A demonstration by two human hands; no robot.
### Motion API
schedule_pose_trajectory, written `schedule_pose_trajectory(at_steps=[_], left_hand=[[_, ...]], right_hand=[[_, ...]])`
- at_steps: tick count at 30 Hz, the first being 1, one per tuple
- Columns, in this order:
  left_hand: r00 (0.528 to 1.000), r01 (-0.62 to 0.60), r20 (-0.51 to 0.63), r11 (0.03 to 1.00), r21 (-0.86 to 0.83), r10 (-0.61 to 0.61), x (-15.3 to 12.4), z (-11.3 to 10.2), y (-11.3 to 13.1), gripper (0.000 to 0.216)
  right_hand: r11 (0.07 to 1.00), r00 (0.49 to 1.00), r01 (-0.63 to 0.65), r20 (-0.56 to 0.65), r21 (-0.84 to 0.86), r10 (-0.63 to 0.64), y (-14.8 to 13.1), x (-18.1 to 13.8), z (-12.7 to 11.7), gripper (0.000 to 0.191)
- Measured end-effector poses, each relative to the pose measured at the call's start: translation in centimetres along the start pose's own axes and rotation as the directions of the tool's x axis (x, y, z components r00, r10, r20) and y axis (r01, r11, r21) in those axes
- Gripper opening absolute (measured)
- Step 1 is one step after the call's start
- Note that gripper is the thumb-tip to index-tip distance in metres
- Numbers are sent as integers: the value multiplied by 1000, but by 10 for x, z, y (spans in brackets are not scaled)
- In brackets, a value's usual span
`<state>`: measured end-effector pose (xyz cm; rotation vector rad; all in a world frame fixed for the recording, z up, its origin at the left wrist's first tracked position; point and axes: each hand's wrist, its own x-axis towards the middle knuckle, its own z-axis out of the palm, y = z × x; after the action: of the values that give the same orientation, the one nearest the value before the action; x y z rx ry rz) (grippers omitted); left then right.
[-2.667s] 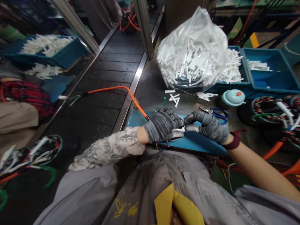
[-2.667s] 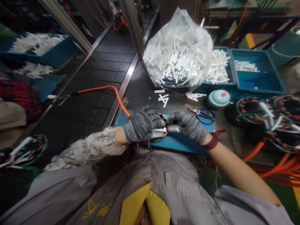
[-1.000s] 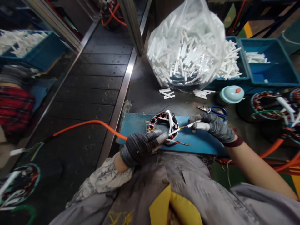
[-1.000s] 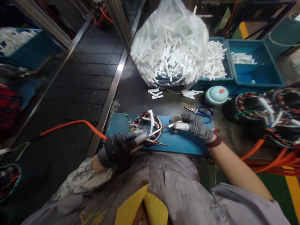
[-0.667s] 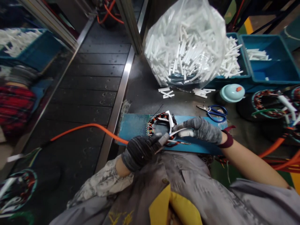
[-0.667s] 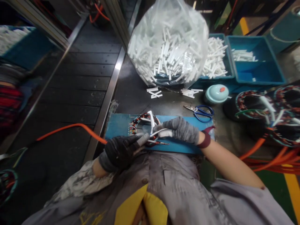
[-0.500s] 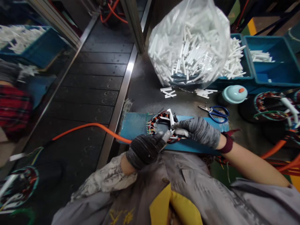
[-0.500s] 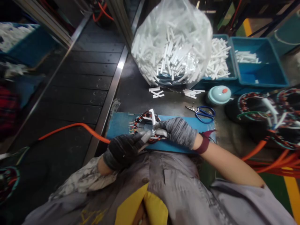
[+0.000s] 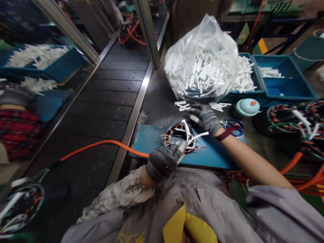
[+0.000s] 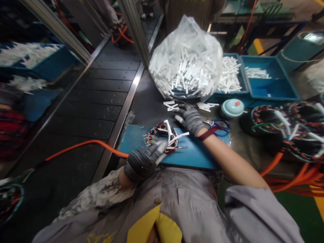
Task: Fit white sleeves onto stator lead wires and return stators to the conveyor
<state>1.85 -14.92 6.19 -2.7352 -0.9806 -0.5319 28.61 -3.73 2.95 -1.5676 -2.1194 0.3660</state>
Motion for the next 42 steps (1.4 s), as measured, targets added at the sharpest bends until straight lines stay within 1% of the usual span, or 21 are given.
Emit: schedule_pose_trajectory(at_steps=[2,3,5,6,8,10,12,14,16,20,22,25,28,33,35,37,40,42], left_hand=[[1000,-6,-6,1000,17,6,0,1,0,35],[1000,-7,-12,1000,21,7,0,1,0,35],[1000,15,-19,1000,25,-14,-1,1,1,35],[999,36,-26,999,23,-36,-1,2,1,35],[997,67,-44,998,13,-67,-1,2,3,33],[996,60,-65,998,5,-60,-1,4,5,30],[997,36,-72,999,8,-35,0,5,7,29],[998,14,-56,1000,21,-13,2,7,10,32],[999,2,-49,999,41,0,4,9,12,36],[996,24,-86,995,93,-16,4,9,16,40],[997,39,-74,994,106,-31,3,7,16,38],[998,36,-51,994,104,-31,5,4,14,38],[999,21,-45,998,60,-19,7,2,11,38],[999,22,-27,999,-28,-23,10,0,9,35],[999,30,-22,999,-42,-31,11,0,9,35],[999,37,-19,998,-41,-37,10,0,10,38],[999,46,-1,998,-44,-46,10,-1,11,39],[998,56,39,996,-66,-54,10,-3,11,39]], right_hand=[[985,994,57,99,-162,-41,-7,17,14,38],[975,990,74,133,-208,-46,-10,23,19,37],[965,984,94,169,-243,-53,-14,30,24,36],[965,985,92,162,-245,-53,-14,30,22,36],[968,994,71,96,-240,-50,-11,23,14,38],[973,998,59,-1,-223,-61,-5,11,2,41],[978,995,65,-63,-199,-79,1,1,-8,42],[981,996,64,-51,-183,-75,5,-3,-10,40],[983,999,52,-2,-178,-53,7,0,-4,39],[980,991,40,136,-193,-13,2,18,14,38],[979,987,32,163,-199,0,0,29,19,37],[978,990,-9,133,-209,38,-1,46,22,40],[973,990,-61,108,-224,87,-1,61,27,43],[964,987,-108,86,-244,132,-8,74,31,37],[964,989,-116,61,-238,134,-11,71,26,35],[964,990,-126,29,-234,136,-12,59,15,36],[969,986,-162,-57,-187,154,-12,24,-10,39],[981,962,-193,-196,4,190,-12,-11,-29,37]])
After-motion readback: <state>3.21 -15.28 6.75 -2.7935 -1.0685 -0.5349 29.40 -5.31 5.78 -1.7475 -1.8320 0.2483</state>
